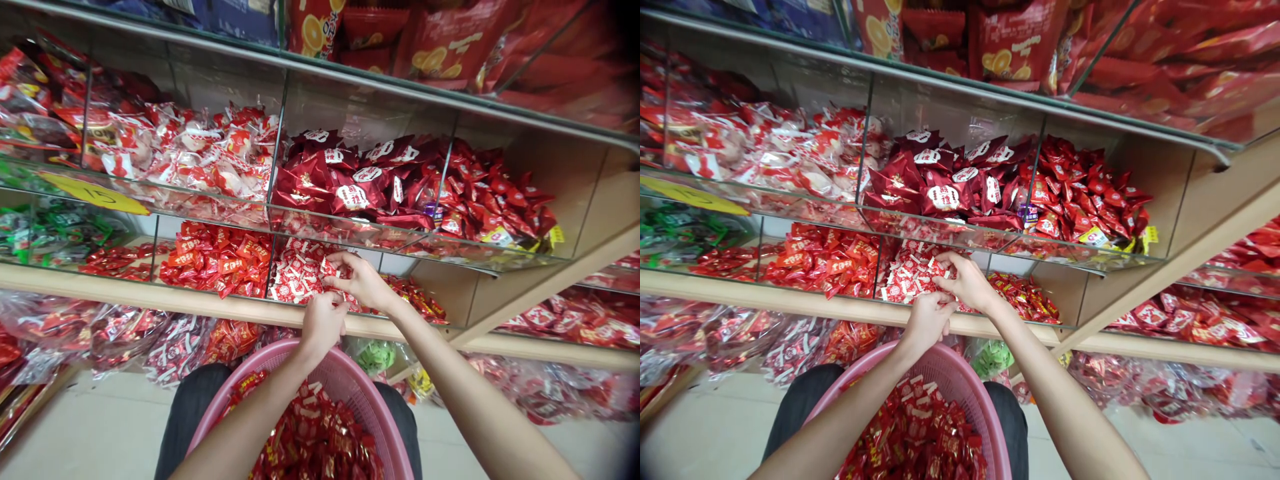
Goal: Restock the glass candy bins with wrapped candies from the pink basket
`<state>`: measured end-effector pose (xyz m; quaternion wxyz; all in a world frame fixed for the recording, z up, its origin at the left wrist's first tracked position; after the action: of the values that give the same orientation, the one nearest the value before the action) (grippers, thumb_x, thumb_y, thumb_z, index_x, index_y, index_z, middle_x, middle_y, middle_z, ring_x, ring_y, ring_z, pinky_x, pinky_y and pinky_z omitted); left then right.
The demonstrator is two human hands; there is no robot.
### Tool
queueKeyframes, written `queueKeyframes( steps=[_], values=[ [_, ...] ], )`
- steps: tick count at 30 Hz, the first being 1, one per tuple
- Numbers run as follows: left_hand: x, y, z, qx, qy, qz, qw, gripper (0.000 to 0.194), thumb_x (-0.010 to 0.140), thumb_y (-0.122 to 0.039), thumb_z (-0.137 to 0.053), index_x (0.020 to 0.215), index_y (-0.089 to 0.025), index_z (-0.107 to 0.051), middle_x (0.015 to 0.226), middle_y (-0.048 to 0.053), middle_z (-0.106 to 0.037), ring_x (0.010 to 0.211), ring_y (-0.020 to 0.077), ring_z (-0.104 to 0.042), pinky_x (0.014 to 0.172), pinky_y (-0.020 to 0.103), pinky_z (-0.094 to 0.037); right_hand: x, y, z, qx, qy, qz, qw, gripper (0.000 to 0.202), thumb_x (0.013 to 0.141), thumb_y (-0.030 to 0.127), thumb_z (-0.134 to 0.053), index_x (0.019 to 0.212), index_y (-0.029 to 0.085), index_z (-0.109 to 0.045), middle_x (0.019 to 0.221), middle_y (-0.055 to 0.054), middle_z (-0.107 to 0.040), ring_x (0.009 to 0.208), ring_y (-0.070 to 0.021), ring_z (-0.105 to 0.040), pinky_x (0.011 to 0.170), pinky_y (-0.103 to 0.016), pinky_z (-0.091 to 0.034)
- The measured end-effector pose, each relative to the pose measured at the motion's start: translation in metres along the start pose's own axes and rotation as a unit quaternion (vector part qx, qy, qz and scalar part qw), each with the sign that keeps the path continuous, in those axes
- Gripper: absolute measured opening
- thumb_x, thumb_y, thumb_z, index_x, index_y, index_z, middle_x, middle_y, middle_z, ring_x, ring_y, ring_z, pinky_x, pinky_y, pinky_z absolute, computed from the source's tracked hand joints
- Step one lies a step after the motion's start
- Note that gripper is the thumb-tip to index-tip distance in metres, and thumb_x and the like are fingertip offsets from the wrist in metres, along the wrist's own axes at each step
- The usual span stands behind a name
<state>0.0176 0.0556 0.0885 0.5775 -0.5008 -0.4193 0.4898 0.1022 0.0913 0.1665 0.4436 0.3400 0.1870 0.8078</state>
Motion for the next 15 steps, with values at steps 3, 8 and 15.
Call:
queueKeyframes(
  steps=[3, 8, 15],
  values=[
    [0.0, 0.002, 0.002, -0.035, -0.011, 0.003, 0.999, 0.018, 0.078, -0.027, -0.049, 0.069, -0.015, -0.06, 0.032, -0.008, -0.045, 0.023, 0.0054, -0.035, 0.03, 0.017, -0.026, -0.001, 0.002, 0.001, 0.008, 0.002, 0.0, 1.0, 0.035, 0.073, 0.028, -0.062, 0.105, 0.017, -0.055, 0.093, -0.004, -0.063, 0.081, -0.0155, -0.057, 0.073, -0.028, -0.044],
    [-0.005, 0.001, 0.005, -0.09, 0.002, 0.012, 0.996, 0.015, 0.077, -0.027, -0.05, 0.067, -0.016, -0.056, 0.032, -0.009, -0.045, 0.024, 0.0049, -0.034, 0.028, 0.015, -0.022, -0.002, 0.001, 0.001, 0.037, -0.004, -0.005, 0.999, 0.038, 0.072, 0.033, -0.063, 0.106, 0.016, -0.056, 0.092, -0.004, -0.062, 0.076, -0.0143, -0.056, 0.069, -0.027, -0.045],
    [-0.015, -0.002, 0.008, -0.148, 0.022, 0.029, 0.988, 0.017, 0.074, -0.032, -0.054, 0.069, -0.015, -0.056, 0.035, -0.009, -0.045, 0.027, 0.0038, -0.033, 0.03, 0.015, -0.024, -0.001, 0.003, -0.001, 0.135, -0.015, -0.024, 0.99, 0.04, 0.068, 0.032, -0.067, 0.102, 0.014, -0.057, 0.086, -0.003, -0.061, 0.071, -0.0118, -0.053, 0.066, -0.026, -0.045]
  ],
)
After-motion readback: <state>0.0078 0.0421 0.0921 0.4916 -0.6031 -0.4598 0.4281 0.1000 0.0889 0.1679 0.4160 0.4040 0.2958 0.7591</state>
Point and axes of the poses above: each hand's wrist, its own x-axis towards the middle knuckle, its own z-axis out of the back of the hand, y = z × x, the point moved 5 cm from there along x, towards the middle knuckle
